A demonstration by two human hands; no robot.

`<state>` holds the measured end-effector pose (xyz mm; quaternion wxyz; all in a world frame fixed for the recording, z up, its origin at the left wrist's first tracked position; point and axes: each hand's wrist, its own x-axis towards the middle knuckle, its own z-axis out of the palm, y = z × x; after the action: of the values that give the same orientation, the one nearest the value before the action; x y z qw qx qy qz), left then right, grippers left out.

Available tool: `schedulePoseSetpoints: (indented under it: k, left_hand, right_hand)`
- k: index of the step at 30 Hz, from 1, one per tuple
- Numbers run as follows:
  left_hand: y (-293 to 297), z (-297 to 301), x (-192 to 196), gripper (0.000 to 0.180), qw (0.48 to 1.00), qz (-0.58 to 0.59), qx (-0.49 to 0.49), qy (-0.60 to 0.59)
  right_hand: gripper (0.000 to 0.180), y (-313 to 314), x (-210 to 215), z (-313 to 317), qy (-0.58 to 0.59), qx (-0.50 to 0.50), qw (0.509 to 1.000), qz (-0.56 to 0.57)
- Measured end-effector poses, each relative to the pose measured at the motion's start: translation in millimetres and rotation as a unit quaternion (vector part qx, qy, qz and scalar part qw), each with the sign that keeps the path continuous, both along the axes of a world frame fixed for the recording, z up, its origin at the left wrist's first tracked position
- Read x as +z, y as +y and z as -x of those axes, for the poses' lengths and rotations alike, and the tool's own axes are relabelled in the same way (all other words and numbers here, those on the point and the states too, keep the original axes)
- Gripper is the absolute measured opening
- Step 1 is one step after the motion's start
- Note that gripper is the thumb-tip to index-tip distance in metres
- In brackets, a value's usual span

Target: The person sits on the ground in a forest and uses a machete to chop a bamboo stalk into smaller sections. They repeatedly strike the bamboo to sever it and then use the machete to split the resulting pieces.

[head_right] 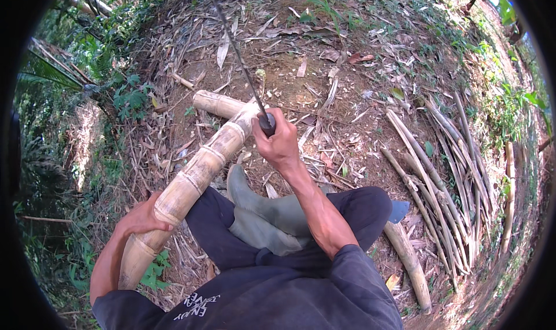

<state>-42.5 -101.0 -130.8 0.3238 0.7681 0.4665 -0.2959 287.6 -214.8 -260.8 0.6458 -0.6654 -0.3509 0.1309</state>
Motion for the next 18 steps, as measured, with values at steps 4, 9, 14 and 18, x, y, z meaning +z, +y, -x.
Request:
schedulePoseSetpoints:
  k: [4,9,14,18]
  left_hand:
    - [5,6,2,0.102,1.0,0.022,0.005,-0.012]
    - [29,18,-23,0.1,0.998,0.028,-0.019,-0.047]
    - [48,15,-21,0.102,0.998,0.004,-0.012,-0.055]
    - [74,16,-21,0.101,0.995,0.009,-0.047,-0.086]
  right_hand:
    - [0.02,-8,-88,7,0.039,-0.019,0.991,0.127]
    - [0.022,-25,-163,-5,0.052,0.024,0.942,0.331]
    - [0.025,-31,-158,-10,0.059,0.051,0.935,0.346]
    - [0.027,-34,-129,-13,0.058,0.054,0.93,0.359]
